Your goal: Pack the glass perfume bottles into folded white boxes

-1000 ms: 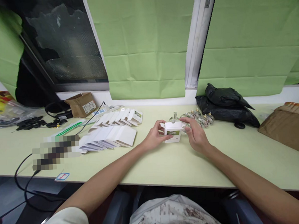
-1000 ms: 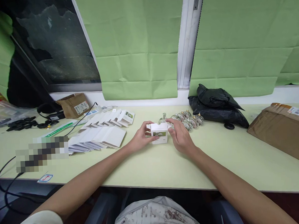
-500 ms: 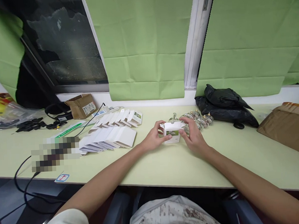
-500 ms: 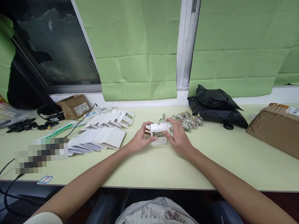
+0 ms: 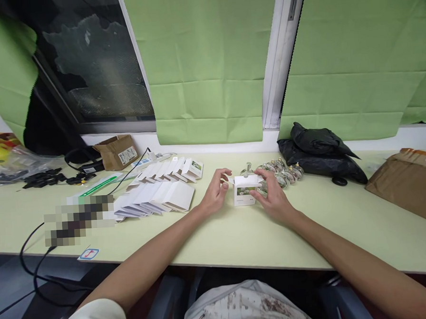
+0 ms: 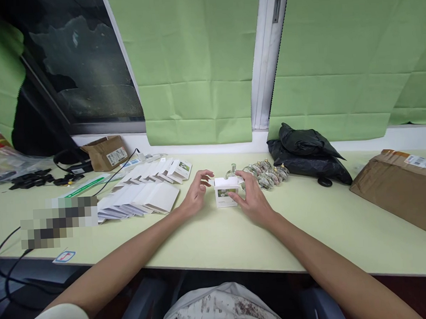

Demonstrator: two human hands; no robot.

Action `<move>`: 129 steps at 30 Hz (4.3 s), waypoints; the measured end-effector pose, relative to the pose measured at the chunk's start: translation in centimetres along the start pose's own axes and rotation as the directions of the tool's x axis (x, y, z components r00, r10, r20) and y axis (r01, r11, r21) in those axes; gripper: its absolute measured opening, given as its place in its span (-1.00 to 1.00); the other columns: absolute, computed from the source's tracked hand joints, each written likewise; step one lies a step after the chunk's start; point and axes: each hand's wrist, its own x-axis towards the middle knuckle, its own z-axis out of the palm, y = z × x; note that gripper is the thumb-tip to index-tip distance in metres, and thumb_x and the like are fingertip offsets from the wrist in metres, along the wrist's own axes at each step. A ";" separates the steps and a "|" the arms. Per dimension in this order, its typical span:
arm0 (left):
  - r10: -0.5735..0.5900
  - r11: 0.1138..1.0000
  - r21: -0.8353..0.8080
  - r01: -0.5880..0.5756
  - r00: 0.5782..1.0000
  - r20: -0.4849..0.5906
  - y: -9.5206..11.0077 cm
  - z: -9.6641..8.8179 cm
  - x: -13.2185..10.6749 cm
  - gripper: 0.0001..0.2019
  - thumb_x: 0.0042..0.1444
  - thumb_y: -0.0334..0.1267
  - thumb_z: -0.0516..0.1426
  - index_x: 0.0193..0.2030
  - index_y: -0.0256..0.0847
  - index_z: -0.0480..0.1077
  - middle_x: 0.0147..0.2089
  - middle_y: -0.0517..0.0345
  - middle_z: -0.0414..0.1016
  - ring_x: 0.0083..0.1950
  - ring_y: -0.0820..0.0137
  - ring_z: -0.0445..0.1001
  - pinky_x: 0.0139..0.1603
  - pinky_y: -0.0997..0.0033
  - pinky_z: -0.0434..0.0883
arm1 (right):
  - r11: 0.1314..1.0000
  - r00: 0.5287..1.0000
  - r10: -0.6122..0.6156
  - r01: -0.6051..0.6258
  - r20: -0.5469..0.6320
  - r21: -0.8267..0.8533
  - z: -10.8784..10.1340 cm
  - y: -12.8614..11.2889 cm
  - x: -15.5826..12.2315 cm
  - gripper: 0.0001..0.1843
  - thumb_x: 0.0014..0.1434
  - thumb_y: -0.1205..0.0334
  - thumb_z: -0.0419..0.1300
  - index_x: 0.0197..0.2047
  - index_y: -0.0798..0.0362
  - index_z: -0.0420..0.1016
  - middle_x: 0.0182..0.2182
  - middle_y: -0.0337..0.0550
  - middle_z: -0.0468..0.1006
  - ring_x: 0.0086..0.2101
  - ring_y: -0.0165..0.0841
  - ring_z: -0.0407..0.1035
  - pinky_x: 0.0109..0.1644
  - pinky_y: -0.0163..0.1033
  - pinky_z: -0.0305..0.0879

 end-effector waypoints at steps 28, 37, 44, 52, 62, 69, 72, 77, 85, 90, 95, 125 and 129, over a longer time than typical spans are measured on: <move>0.224 0.954 0.186 -0.233 0.972 0.069 1.2 0.5 -0.1 -0.85 0.45 -0.25 0.07 0.03 -0.10 0.44 0.09 -0.07 0.52 0.17 0.21 0.52 0.14 0.10 0.48 | 0.988 0.982 -0.152 0.155 -0.109 0.018 0.1 -0.2 0.4 -0.83 0.45 0.29 0.04 0.02 -0.09 0.40 0.12 0.00 0.50 0.20 -0.07 0.36 0.26 0.24 0.35; 0.233 0.941 0.225 -0.253 0.966 0.113 0.5 0.0 -0.1 -0.87 0.40 -0.24 0.13 0.01 -0.10 0.48 0.16 -0.11 0.50 0.15 0.20 0.53 0.08 0.12 0.52 | 0.977 0.971 -0.213 0.213 -0.111 -0.013 -0.2 -0.6 0.4 -0.83 0.34 0.39 0.12 -0.08 -0.08 0.41 0.09 -0.01 0.54 0.24 -0.05 0.35 0.27 0.29 0.33; 0.246 0.939 0.219 -0.266 0.962 0.115 0.5 0.2 0.0 -0.86 0.38 -0.27 0.15 0.03 -0.09 0.45 0.18 -0.09 0.48 0.19 0.21 0.50 0.12 0.14 0.50 | 0.970 0.963 -0.244 0.243 -0.118 -0.022 -0.2 -0.4 0.5 -0.81 0.31 0.41 0.14 -0.08 -0.08 0.41 0.06 -0.04 0.56 0.25 -0.06 0.34 0.28 0.28 0.33; 0.062 0.988 0.141 -0.070 0.996 0.060 1.4 0.6 -0.1 -0.57 0.28 -0.15 0.26 0.24 -0.04 0.29 0.20 -0.03 0.43 0.05 0.27 0.51 0.05 0.21 0.50 | 0.986 0.978 -0.164 0.165 -0.128 -0.007 -0.2 -0.7 0.4 -0.67 0.34 0.36 0.15 0.14 -0.09 0.35 0.16 0.00 0.49 0.26 -0.07 0.31 0.32 0.24 0.29; -0.189 0.971 0.161 0.174 0.979 0.080 0.6 -0.7 1.0 -0.54 0.19 0.01 0.32 0.15 -0.11 0.40 -0.04 0.12 0.56 -0.22 0.39 0.44 -0.26 0.41 0.35 | 0.994 0.991 -0.046 0.057 -0.125 0.088 0.2 -0.7 0.2 -0.30 0.22 0.41 0.10 0.40 -0.04 0.12 0.27 0.09 0.30 0.27 -0.05 0.24 0.33 0.20 0.31; -0.268 0.935 0.164 0.316 0.928 -0.259 -3.0 -4.2 5.2 -0.55 0.15 -0.05 0.33 0.10 -0.14 0.38 -0.01 0.05 0.57 -0.07 0.29 0.52 -0.22 0.40 0.39 | 0.997 0.995 0.031 -0.024 -0.093 0.076 0.6 -0.7 -0.1 -0.50 0.29 0.38 0.08 0.27 -0.05 0.19 0.05 0.00 0.39 -0.04 -0.18 0.39 0.08 0.05 0.41; -0.279 0.911 0.215 0.352 0.910 -0.306 -4.9 -4.4 7.6 -0.62 0.07 -0.07 0.38 -0.08 -0.17 0.40 -0.13 0.08 0.58 -0.11 0.27 0.54 -0.14 0.34 0.40 | 0.993 0.993 0.056 -0.067 0.103 0.100 0.6 -0.9 -0.3 -0.57 0.36 0.35 0.04 0.26 -0.07 0.22 -0.04 -0.08 0.44 -0.19 -0.28 0.40 -0.04 -0.06 0.40; -0.256 0.956 0.093 0.278 0.947 -0.196 -8.2 -2.4 11.7 -0.59 0.00 -0.06 0.41 -0.15 -0.19 0.39 -0.17 0.06 0.58 -0.13 0.28 0.53 -0.13 0.34 0.41 | 0.989 0.953 0.060 -0.097 0.296 0.115 0.7 -1.1 -0.6 -0.59 0.41 0.28 0.04 0.28 -0.09 0.21 -0.01 -0.10 0.45 -0.29 -0.35 0.40 -0.12 -0.13 0.37; -0.307 0.951 -0.045 0.305 0.951 -0.044 -12.1 2.1 14.6 -0.56 -0.08 -0.08 0.44 -0.16 -0.26 0.45 -0.13 -0.01 0.61 -0.15 0.30 0.54 -0.05 0.29 0.46 | 0.988 0.930 0.086 -0.126 0.358 0.090 0.6 -1.0 -0.6 -0.62 0.40 0.28 0.03 0.25 -0.07 0.20 -0.01 -0.13 0.45 -0.35 -0.39 0.39 -0.13 -0.15 0.32; -0.368 0.929 -0.031 0.369 0.929 0.041 -11.9 3.4 13.6 -0.57 -0.02 -0.18 0.43 -0.06 -0.36 0.51 -0.08 -0.15 0.64 -0.14 0.24 0.55 -0.04 0.23 0.48 | 0.988 0.921 0.076 -0.121 0.382 0.093 0.5 -1.0 -0.6 -0.65 0.40 0.26 0.03 0.23 -0.08 0.22 -0.02 -0.16 0.44 -0.38 -0.41 0.37 -0.13 -0.16 0.30; -0.406 0.914 0.014 0.406 0.913 0.025 -10.5 2.1 13.2 0.01 -0.05 -0.16 0.46 0.49 -0.29 0.12 0.40 -0.39 0.32 0.20 0.02 0.49 0.06 0.17 0.50 | 0.983 0.906 0.090 -0.147 0.413 0.107 0.3 -1.3 -0.7 -0.61 0.41 0.24 0.03 0.27 -0.11 0.18 0.00 -0.18 0.41 -0.39 -0.42 0.35 -0.15 -0.17 0.31; -0.425 0.364 0.854 0.372 0.882 -0.203 -7.0 -3.4 2.9 -0.35 0.30 0.07 0.16 0.37 -0.38 0.36 0.51 -0.47 0.13 0.59 -0.43 -0.26 0.47 -0.43 -0.34 | 0.977 0.896 0.140 -0.194 0.422 0.088 1.2 0.2 -1.4 -0.54 0.43 0.13 0.04 0.35 -0.11 0.15 -0.03 -0.14 0.44 -0.39 -0.39 0.35 -0.20 -0.15 0.35; -0.479 0.295 0.840 0.455 0.831 -0.282 -7.0 -4.5 2.9 -0.29 0.29 0.05 0.17 0.39 -0.49 0.31 0.54 -0.59 -0.01 0.57 -0.48 -0.19 0.47 -0.42 -0.31 | 0.975 0.892 0.153 -0.208 0.426 0.084 1.1 0.0 -1.3 -0.55 0.44 0.12 0.04 0.35 -0.11 0.15 -0.03 -0.14 0.45 -0.39 -0.39 0.35 -0.20 -0.16 0.35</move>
